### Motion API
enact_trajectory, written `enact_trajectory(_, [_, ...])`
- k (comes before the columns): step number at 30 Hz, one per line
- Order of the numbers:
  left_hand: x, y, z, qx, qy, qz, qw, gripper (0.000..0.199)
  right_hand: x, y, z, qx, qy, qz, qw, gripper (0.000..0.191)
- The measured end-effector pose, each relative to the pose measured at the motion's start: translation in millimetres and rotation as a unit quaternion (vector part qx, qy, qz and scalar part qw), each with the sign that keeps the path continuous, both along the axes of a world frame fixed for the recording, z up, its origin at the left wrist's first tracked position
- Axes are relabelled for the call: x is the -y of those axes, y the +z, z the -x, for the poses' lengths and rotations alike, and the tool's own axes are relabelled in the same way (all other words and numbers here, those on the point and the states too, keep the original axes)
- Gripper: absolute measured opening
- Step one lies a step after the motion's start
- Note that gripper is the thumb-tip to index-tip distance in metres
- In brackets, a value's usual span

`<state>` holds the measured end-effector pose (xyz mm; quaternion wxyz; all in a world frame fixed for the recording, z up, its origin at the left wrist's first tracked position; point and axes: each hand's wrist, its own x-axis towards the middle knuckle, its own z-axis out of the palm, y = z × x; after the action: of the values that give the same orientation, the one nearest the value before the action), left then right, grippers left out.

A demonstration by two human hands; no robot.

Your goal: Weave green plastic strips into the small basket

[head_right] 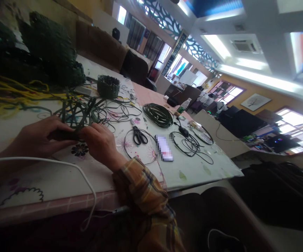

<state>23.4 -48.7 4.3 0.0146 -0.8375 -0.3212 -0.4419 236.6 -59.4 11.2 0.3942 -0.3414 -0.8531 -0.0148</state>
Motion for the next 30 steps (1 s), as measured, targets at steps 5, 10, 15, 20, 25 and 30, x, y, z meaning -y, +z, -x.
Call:
enact_trajectory(5, [-2,-6.4,1,0.005,0.018,0.003,1.000,0.040,-2,-8.7,1,-0.020,0.022,-0.033,0.999,0.028])
enact_trajectory(10, [-2,-5.7,-1,-0.027,0.002,-0.029,0.999,0.037,-1,7.2,-7,0.084,-0.012,-0.105,0.991,0.028])
enact_trajectory(15, [0,-5.6,-4,-0.032,-0.011,-0.051,0.998,0.033,-2,18.7,-12,0.133,0.010,-0.108,0.985,0.034])
enact_trajectory(20, [-1,-12.1,-4,-0.038,-0.009,-0.069,0.997,0.031,-4,16.8,-10,0.102,0.042,-0.053,0.992,0.034])
enact_trajectory(25, [-1,-14.0,-5,-0.044,-0.006,-0.067,0.997,0.031,-5,16.0,-9,0.069,0.074,-0.004,0.995,0.028])
enact_trajectory(30, [1,-10.8,-5,-0.043,0.004,-0.036,0.998,0.035,-3,16.2,-8,0.080,0.044,0.002,0.996,0.028])
